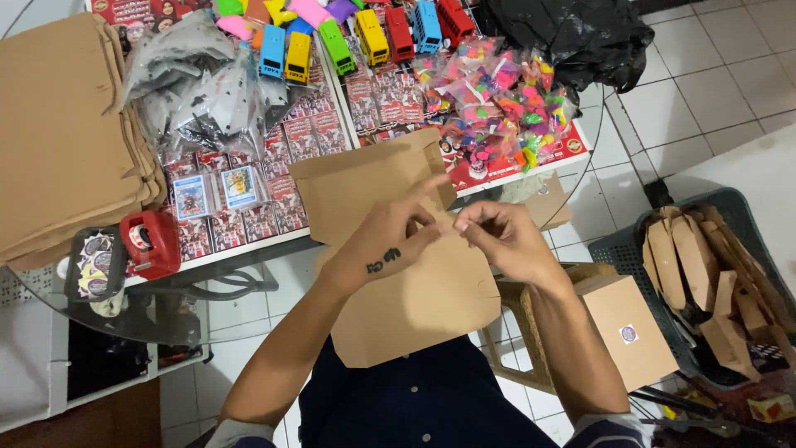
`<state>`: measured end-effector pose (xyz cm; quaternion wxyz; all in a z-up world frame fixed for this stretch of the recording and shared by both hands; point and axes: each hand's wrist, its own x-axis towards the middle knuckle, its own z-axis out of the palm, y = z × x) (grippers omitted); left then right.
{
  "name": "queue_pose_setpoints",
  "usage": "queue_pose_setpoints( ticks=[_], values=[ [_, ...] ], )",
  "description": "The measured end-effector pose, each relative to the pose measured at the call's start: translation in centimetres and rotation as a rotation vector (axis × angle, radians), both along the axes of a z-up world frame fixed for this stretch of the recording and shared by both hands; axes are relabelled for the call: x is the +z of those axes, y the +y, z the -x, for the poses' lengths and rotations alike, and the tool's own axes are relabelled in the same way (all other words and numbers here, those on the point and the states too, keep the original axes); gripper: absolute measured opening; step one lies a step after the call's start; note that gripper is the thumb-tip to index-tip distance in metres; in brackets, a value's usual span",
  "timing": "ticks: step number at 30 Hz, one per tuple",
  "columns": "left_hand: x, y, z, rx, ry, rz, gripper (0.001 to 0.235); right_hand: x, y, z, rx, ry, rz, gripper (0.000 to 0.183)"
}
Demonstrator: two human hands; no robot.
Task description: The person assembles a flat cardboard box by folding its sides and securing the flaps with adhesive tape. They then place a black plastic bag inside the box and add two small, colorful plastic toys.
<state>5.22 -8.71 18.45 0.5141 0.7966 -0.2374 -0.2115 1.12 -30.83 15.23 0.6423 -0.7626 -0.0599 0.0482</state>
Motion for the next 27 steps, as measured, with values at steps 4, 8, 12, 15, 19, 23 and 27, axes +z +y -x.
queue_pose_setpoints(
  ticks=[4, 8, 12, 15, 19, 23, 27],
  values=[
    [-2.7, 0.6, -0.8, 0.11, 0.025, 0.041, 0.046, 0.1, -0.2, -0.7, -0.095, -0.044, 0.026, 0.009],
    [-3.2, 0.7, -0.4, 0.039, 0.162, 0.219, 0.036, -0.9, 0.5, -0.7, -0.135, -0.023, 0.017, 0.009],
    [-5.1, 0.8, -0.9, 0.037, 0.2, 0.293, 0.024, -1.6, 1.8, -1.1, -0.157, 0.01, 0.007, 0.01],
    [-5.5, 1.0, -0.6, 0.13, 0.213, 0.248, 0.015, -2.1, 2.4, -1.2, -0.22, 0.053, 0.065, 0.009],
    [-7.6, 0.9, -1.2, 0.196, 0.212, 0.15, 0.012, -4.6, 1.4, -2.0, -0.298, 0.064, 0.132, 0.009],
    [-8.8, 1.1, -1.5, 0.196, 0.22, 0.14, 0.016, -5.6, 1.0, -2.0, -0.336, 0.108, 0.133, 0.011],
    [-6.3, 0.7, -0.7, 0.194, 0.316, 0.162, 0.039, -5.2, 1.8, -1.6, -0.324, 0.115, 0.104, 0.012]
  ],
)
